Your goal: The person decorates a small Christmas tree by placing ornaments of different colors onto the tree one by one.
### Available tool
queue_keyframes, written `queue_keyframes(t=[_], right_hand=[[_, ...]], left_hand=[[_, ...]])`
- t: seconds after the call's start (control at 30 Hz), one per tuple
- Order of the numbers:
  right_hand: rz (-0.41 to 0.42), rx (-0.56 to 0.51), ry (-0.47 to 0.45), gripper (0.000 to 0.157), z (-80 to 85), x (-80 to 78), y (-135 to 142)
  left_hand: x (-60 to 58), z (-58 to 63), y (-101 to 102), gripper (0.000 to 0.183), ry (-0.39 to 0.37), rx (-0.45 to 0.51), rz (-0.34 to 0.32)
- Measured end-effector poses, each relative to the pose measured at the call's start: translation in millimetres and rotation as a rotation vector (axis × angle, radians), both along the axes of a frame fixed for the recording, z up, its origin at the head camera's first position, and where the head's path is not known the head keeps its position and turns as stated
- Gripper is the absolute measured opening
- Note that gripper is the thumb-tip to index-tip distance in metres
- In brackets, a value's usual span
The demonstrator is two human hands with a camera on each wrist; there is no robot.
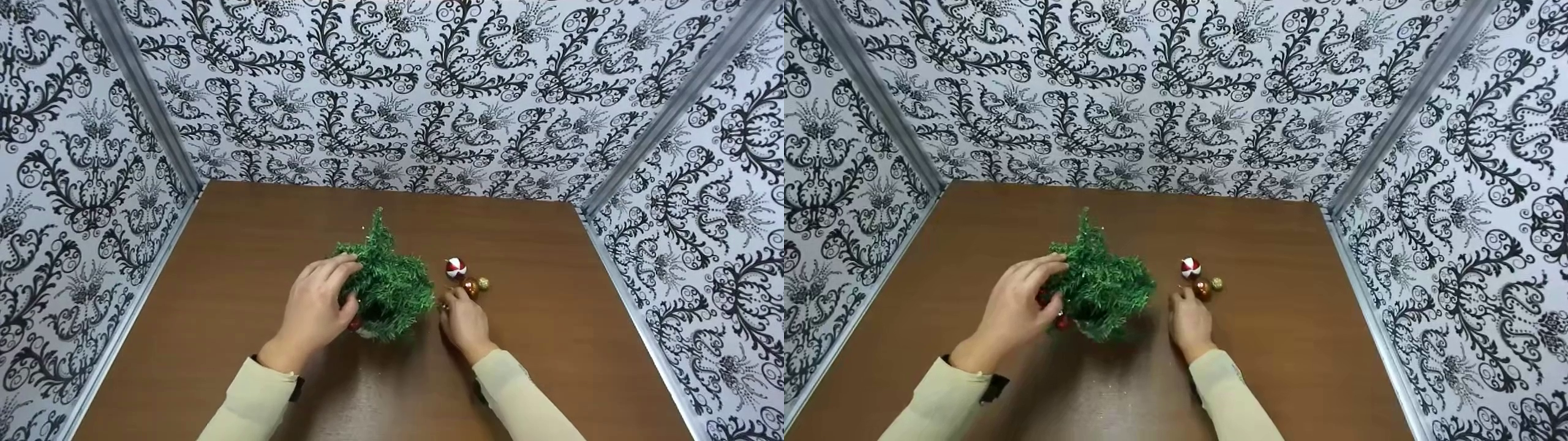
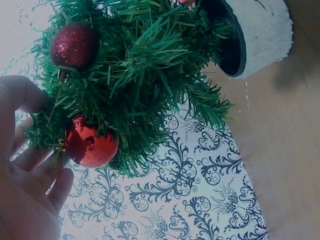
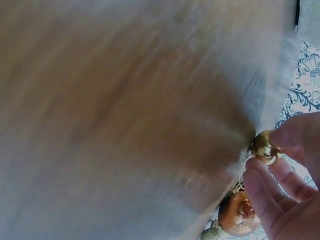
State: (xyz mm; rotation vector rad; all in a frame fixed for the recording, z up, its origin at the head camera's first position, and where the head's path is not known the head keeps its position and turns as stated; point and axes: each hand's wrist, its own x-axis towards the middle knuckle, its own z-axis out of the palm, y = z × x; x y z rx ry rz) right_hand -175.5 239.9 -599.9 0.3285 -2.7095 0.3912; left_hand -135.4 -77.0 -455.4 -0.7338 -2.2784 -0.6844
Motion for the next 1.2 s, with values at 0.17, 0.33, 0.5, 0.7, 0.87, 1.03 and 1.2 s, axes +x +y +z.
queue_keyframes(t=[0.17, 0.33, 0.5, 0.7, 0.87, 1.03, 1.2], right_hand=[[0.003, 0.002, -0.001, 0.019, 0.4, 0.1, -0.2], [0.01, -0.004, 0.013, 0.017, -1.4, 0.5, 0.0], [0.019, -0.013, 0.025, 0.017, -2.5, 0.2, 0.8], [0.021, -0.018, 0.016, 0.019, 1.3, 1.5, 4.6], [0.064, -0.12, 0.046, 0.023, 15.1, 7.8, 10.0], [0.129, -0.19, 0.105, 0.026, 37.1, 16.5, 12.8], [0.169, -0.244, 0.112, 0.028, 60.5, 30.9, 12.9]], left_hand=[[-0.8, -0.3, 0.4, 0.042, 0.013, -0.001, -0.009], [-0.1, 0.3, 1.2, 0.041, 0.014, -0.009, -0.008], [0.8, 1.3, 2.4, 0.04, 0.01, -0.028, -0.006], [1.3, 2.3, 3.1, 0.039, 0.013, -0.034, 0.001], [0.9, 2.6, 4.2, 0.038, 0.026, -0.041, 0.004], [0.0, 1.8, 4.2, 0.037, 0.041, -0.055, 0.015], [-0.9, 2.2, 5.6, 0.036, 0.045, -0.065, 0.016]])
